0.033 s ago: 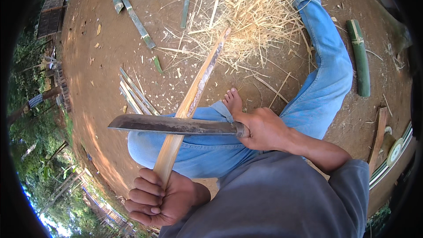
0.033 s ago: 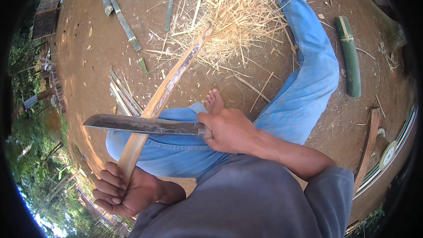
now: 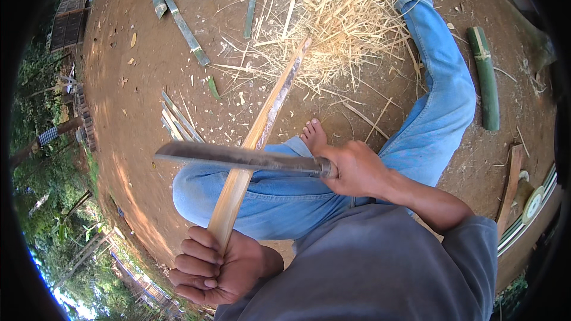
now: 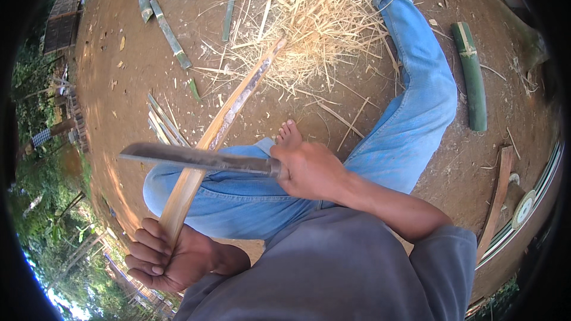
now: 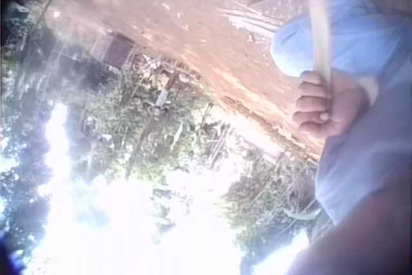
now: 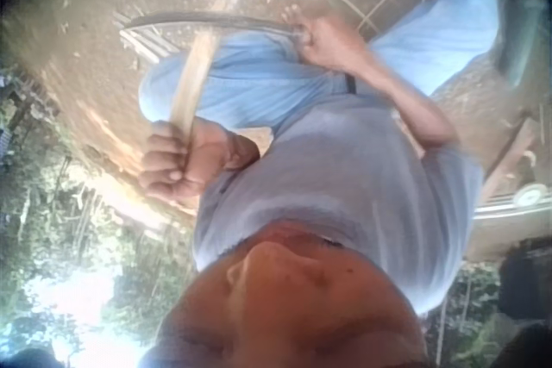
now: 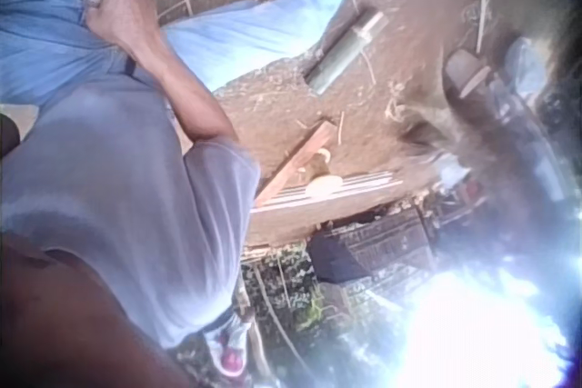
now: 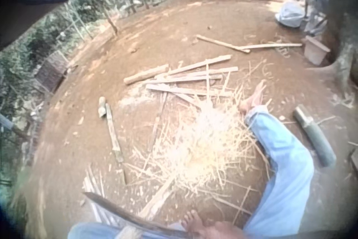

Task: The person sits on the ground and uses a machete to shave a long piece of bamboo. They hold the bamboo with their left hand and repeatedly scrape the blade along its length to remove the outer layer, creating a pile of shavings.

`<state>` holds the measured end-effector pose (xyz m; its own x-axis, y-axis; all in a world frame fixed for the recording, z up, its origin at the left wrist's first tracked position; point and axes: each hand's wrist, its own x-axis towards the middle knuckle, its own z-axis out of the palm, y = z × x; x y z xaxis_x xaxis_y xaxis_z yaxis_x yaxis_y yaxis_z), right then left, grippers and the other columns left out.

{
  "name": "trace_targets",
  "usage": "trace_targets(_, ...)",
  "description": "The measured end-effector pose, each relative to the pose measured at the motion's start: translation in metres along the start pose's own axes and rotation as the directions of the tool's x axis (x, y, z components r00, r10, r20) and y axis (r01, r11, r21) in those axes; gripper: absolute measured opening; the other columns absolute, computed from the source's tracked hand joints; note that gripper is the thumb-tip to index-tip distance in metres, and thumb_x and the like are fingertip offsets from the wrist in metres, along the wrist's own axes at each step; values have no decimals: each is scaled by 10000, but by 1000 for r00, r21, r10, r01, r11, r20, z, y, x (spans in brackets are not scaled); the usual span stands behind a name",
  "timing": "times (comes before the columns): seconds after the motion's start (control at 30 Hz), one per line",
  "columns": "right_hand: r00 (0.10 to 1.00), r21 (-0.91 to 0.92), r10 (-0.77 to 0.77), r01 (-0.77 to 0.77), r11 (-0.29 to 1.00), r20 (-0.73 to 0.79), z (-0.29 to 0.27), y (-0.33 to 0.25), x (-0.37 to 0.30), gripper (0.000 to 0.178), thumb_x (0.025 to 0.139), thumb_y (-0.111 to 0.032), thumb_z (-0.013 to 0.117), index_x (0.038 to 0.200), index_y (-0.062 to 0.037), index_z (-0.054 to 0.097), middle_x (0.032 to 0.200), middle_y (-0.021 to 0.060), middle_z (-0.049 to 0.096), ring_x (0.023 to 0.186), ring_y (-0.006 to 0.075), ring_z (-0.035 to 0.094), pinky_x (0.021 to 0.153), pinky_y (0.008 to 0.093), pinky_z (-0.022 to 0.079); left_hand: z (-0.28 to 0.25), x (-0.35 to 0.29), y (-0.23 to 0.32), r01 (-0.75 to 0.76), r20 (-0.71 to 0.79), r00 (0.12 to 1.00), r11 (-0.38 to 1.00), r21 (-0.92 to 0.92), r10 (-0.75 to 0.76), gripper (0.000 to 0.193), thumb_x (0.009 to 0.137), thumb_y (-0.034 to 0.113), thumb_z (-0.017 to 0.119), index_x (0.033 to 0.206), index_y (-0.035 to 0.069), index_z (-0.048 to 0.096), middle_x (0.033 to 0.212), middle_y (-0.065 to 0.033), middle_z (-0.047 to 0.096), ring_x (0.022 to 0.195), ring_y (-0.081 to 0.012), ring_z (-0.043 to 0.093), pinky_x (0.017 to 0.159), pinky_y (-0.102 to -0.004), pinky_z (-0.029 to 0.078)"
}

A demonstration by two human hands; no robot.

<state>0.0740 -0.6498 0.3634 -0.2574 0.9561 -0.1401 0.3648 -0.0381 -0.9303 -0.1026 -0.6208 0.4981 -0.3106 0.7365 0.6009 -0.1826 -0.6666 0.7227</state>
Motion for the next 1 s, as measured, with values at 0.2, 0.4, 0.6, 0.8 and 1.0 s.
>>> trace_targets(0.2,976,-19,183,-182,983,117,-6,4,0,379,749,-126,609,1099,20,615,925,260,657,749,429,648,739,481,532,2,2,0,19,-11,1000,1000,1,-19,410,1018,241,351,619,154,313,563,20,271,524,-96,256,569,-262,256)
trace_targets(0.4,959,41,273,-277,960,81,1,20,0,485,746,-88,582,1216,29,563,1269,283,526,945,407,635,862,459,521,3,4,-1,27,-42,999,999,23,-26,405,1014,227,360,617,155,321,565,20,270,530,-97,252,565,-256,255)
trace_targets(0.6,967,136,234,-221,966,-95,15,32,0,232,716,-107,679,926,-29,619,655,221,604,663,409,631,586,459,502,4,8,-1,31,-74,997,999,21,-30,408,1013,224,366,613,158,321,564,16,262,530,-96,243,561,-255,249)
trace_targets(0.8,989,101,127,-118,988,-78,24,22,-9,208,716,-109,681,900,-28,627,662,214,613,654,412,629,593,457,505,5,7,-2,41,-102,994,999,14,-40,409,1007,218,382,608,157,318,563,13,264,533,-97,245,564,-256,252)
trace_targets(1.0,982,153,148,-129,980,-120,25,30,-9,191,747,-125,677,905,-28,630,659,222,606,635,410,623,572,441,494,-3,8,0,52,-92,994,999,11,-51,395,1000,209,388,613,156,324,570,11,269,538,-101,249,569,-259,257)
